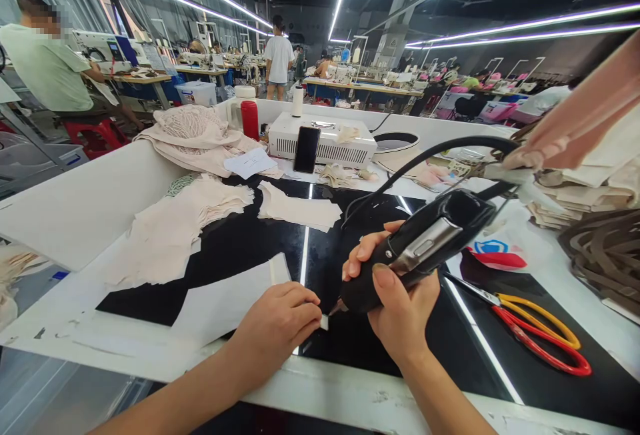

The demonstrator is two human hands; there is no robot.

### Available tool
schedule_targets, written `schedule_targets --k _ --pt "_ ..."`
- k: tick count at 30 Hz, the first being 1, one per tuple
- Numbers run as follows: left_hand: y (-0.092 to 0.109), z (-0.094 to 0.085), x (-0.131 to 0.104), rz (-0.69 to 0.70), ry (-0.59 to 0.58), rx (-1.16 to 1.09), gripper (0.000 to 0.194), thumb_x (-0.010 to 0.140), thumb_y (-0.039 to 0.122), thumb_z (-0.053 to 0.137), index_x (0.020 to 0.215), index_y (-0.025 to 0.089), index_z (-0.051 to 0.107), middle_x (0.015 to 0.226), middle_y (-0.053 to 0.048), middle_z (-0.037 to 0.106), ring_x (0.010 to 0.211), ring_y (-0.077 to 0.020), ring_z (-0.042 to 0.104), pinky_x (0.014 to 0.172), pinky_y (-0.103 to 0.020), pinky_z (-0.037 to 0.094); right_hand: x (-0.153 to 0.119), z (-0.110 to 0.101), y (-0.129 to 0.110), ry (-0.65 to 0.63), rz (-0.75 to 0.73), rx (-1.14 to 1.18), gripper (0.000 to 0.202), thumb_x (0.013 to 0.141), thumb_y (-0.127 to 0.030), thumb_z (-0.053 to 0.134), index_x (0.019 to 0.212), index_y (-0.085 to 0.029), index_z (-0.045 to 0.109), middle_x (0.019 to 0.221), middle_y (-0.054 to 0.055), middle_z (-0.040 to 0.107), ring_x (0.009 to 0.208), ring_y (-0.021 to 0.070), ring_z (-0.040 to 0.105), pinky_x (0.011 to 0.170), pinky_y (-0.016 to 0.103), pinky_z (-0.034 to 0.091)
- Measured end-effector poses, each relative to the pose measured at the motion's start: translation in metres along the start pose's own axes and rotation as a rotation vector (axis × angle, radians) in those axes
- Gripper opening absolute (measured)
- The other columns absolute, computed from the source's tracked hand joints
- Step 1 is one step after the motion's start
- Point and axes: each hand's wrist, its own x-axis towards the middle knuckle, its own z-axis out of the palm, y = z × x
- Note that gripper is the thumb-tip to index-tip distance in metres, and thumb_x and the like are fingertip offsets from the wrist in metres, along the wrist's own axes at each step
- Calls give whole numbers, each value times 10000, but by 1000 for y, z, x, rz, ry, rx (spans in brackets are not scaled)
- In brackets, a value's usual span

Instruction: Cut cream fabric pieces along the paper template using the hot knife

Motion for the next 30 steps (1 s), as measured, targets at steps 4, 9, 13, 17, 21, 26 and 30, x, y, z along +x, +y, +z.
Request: schedule_targets --k 4,9,13,17,21,26,30 --pt "0 -2 -1 4 1 5 97 1027 146 611 993 207 678 1161 -2 717 1061 -188 675 949 -350 535 0 -1 1 6 5 15 376 897 -316 796 1194 -276 570 870 -30 644 638 145 633 589 306 564" --pt "-1 -2 -2 3 4 6 123 1047 170 582 992 214 683 1170 -15 719 1071 -197 680 948 -354 540 -1 1 1 -7 22 41 368 896 -328 802 1187 -285 581 876 -30 646 642 143 632 580 298 571" --pt "-2 -1 -3 6 2 1 116 1045 175 587 993 214 684 1175 -17 717 1069 -202 680 943 -361 544 -1 4 0 -23 35 81 370 896 -332 813 1189 -289 592 883 -35 646 637 129 628 574 278 573" --pt "-1 -2 -3 5 -3 -4 117 1046 177 589 998 210 690 1176 -21 717 1079 -198 678 955 -359 548 -4 4 -1 -32 40 81 376 893 -334 818 1189 -285 591 882 -33 642 635 129 626 570 277 568" --pt "0 -3 -3 -11 -25 -12 137 1044 166 585 979 207 698 1177 -24 718 1091 -185 675 970 -339 550 -5 3 -2 -25 35 51 383 897 -344 806 1198 -282 577 873 -29 635 637 141 626 570 291 563" --pt "-4 -4 -5 -28 -30 -69 99 1024 161 623 968 217 683 1216 -4 714 1150 -192 661 1009 -335 536 -4 2 -1 -17 25 37 403 888 -354 805 1208 -281 571 869 -27 631 634 148 623 572 300 556" --pt "-5 -4 -7 -29 -34 -91 94 1019 160 634 961 223 674 1235 7 714 1189 -202 648 1033 -340 522 -4 3 1 -7 31 40 392 887 -345 809 1197 -284 576 877 -28 635 634 144 625 577 300 562"
